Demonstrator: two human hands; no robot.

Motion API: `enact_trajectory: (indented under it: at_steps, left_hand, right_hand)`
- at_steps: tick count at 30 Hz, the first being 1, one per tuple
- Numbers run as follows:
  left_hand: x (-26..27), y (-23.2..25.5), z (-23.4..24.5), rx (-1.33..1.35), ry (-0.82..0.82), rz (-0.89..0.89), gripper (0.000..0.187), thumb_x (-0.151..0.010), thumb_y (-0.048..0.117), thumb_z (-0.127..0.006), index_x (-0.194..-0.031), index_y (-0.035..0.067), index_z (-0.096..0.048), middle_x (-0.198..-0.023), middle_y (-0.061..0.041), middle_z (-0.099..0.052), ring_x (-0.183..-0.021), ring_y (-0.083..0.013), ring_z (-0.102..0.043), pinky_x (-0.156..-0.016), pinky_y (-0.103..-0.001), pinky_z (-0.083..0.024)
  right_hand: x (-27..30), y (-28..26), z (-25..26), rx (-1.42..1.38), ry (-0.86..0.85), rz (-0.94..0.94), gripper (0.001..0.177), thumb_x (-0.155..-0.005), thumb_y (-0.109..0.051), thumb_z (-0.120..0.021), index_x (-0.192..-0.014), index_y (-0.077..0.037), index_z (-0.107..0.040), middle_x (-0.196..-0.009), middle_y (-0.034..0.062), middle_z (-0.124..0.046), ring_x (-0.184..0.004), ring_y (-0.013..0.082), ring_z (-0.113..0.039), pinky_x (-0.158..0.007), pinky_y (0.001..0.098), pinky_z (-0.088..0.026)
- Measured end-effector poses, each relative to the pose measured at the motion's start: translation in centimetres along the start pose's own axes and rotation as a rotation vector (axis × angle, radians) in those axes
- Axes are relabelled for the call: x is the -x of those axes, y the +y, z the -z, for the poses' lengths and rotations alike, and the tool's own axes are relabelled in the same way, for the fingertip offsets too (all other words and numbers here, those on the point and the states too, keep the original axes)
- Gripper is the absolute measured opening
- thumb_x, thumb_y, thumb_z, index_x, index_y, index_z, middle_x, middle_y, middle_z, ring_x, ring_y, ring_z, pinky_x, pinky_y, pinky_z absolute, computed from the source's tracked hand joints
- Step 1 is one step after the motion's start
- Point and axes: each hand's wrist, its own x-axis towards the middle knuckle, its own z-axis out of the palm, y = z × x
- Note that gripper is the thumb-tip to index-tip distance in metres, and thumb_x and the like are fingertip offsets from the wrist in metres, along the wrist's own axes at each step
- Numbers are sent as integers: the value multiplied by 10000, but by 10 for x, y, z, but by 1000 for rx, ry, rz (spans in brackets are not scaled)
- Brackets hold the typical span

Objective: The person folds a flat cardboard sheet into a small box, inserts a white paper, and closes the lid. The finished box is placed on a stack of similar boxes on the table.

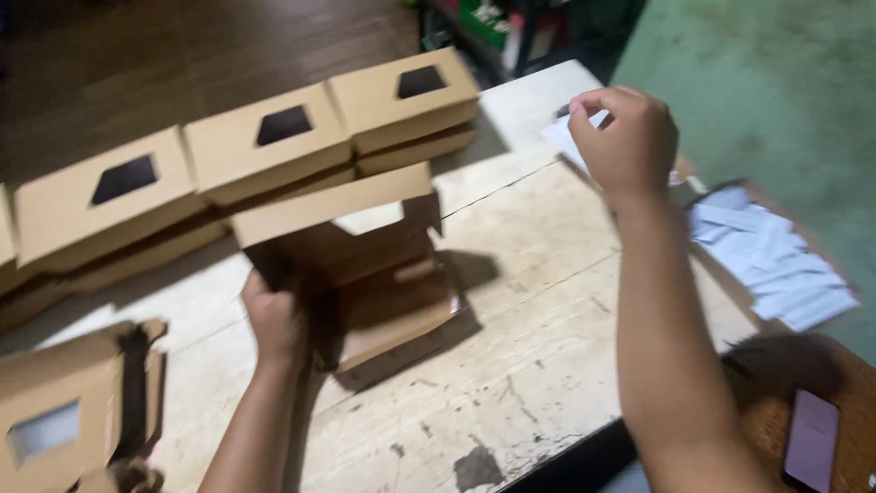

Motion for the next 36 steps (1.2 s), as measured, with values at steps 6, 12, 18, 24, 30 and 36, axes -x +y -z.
enact_trajectory:
  at_steps: [6,12,18,24,30,36]
  left_hand:
    - [-2,-16,6,-1,13,3,132,-838,79,-679,-947,98,-608,-888,28,-607,-808,-82,-532,-663,-257,-476]
    - [7,3,2,-3,-27,11,130,-935,153,-719,-927,107,-597,-894,38,-592,-830,-92,-525,-693,-255,-463]
    - [7,6,0,25,-11,46,151,-924,186,-733,-929,112,-602,-889,49,-594,-824,-76,-531,-691,-244,-461]
    - [5,2,2,0,-21,16,92,-884,80,-666,-875,107,-579,-848,35,-572,-786,-92,-513,-639,-249,-456]
    - [1,1,-4,8,-27,-26,234,-785,35,-636,-1017,59,-648,-960,-39,-677,-866,-150,-612,-740,-295,-547]
    - [3,2,-11,228,-64,-66,460,-651,-141,-490,-1053,-42,-690,-909,-167,-646,-903,-296,-646,-863,-464,-566]
  right_hand:
    - [-3,33,1,184,-479,-690,318,-815,-499,-803,-1075,-317,-807,-1210,16,-721,-1074,313,-671,-839,470,-539]
    - [-10,5,14,268,-637,-770,434,-905,-445,-743,-1289,-242,-733,-1356,42,-645,-1209,316,-571,-853,555,-501]
    - [3,18,-2,221,-532,-675,239,-991,-276,-654,-942,-134,-840,-996,117,-765,-834,333,-676,-562,457,-561]
    - [1,27,-8,249,-357,-723,177,-997,-290,-680,-939,-227,-835,-1038,110,-746,-856,412,-677,-593,551,-520]
    - [-5,3,7,-36,429,8,115,-974,-20,-654,-950,-30,-766,-862,123,-684,-715,306,-629,-568,407,-465]
    - [7,-108,21,-249,489,431,225,-1034,-134,-698,-823,-55,-692,-791,59,-637,-644,260,-616,-622,323,-536]
